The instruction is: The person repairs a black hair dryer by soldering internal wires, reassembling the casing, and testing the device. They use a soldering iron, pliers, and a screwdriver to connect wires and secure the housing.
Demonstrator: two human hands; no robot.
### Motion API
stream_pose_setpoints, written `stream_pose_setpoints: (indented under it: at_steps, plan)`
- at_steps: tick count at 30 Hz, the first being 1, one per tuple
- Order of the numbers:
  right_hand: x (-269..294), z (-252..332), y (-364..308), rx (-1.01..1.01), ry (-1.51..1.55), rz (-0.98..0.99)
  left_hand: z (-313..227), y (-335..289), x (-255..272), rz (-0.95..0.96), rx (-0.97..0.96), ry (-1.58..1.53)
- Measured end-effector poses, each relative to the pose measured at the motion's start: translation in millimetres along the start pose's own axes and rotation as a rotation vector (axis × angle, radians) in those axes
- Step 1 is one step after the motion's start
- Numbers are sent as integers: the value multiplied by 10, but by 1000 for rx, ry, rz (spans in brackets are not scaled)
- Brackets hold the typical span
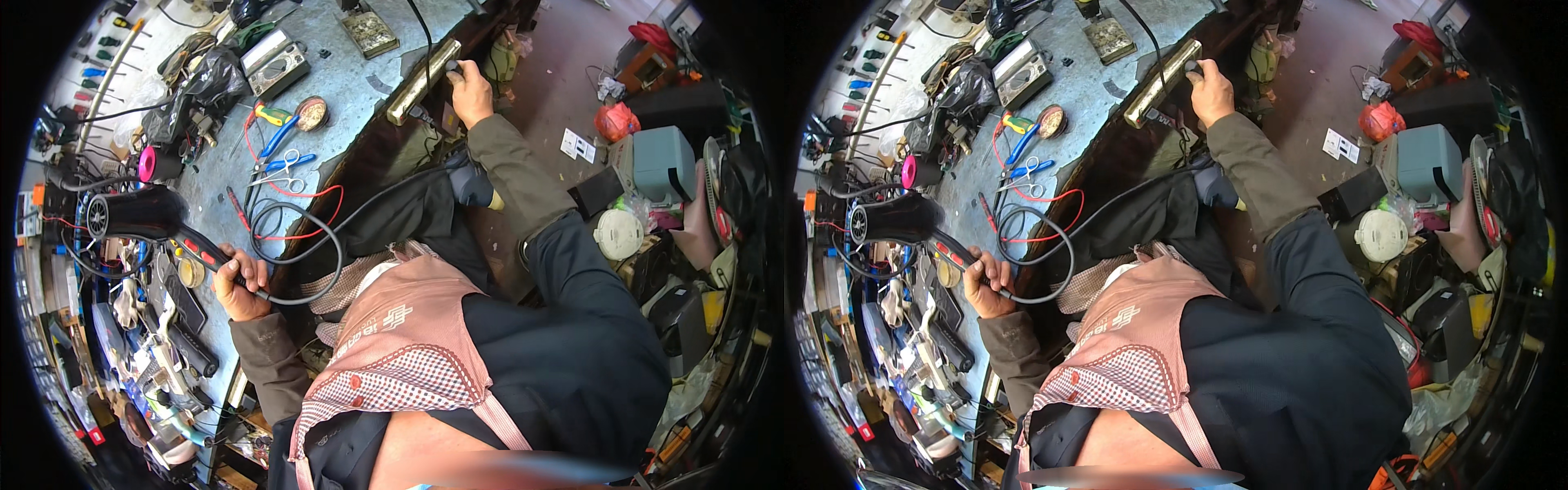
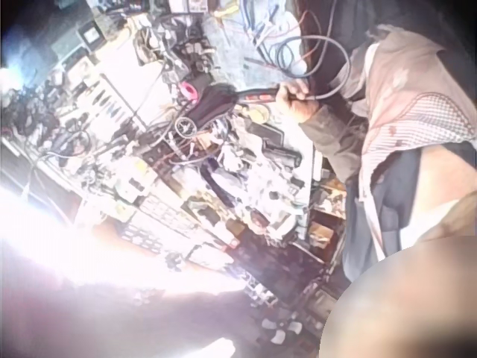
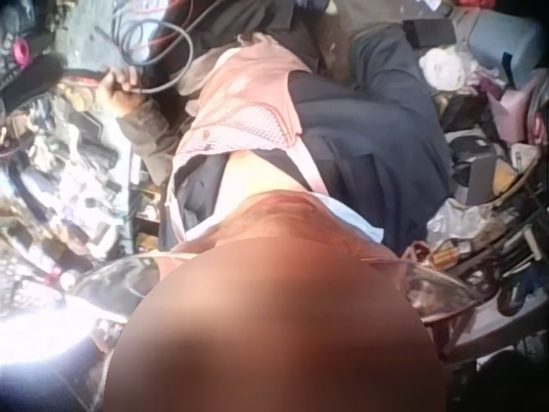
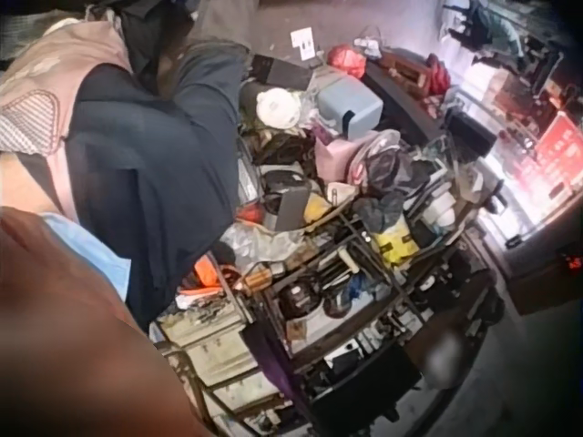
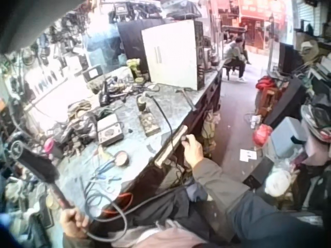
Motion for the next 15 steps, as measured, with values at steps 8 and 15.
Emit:
stream_pose_setpoints:
  at_steps: [8, 15]
  plan:
    - [198, 821, 144, -73, -10, -52, -41, -138, -61, -99, 11, 105]
    - [-930, 3081, -1134, -148, 1024, 700, -38, -80, -248, -11, 6, 40]
Point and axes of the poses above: each hand's wrist, its own y-axis towards the middle knuckle, its own x-axis out of the back of the hand, z = x × y, the point moved 6 cm from there along y, towards the middle knuckle, and after that the axes turned 11 degrees about y, right-handed, at the moved point
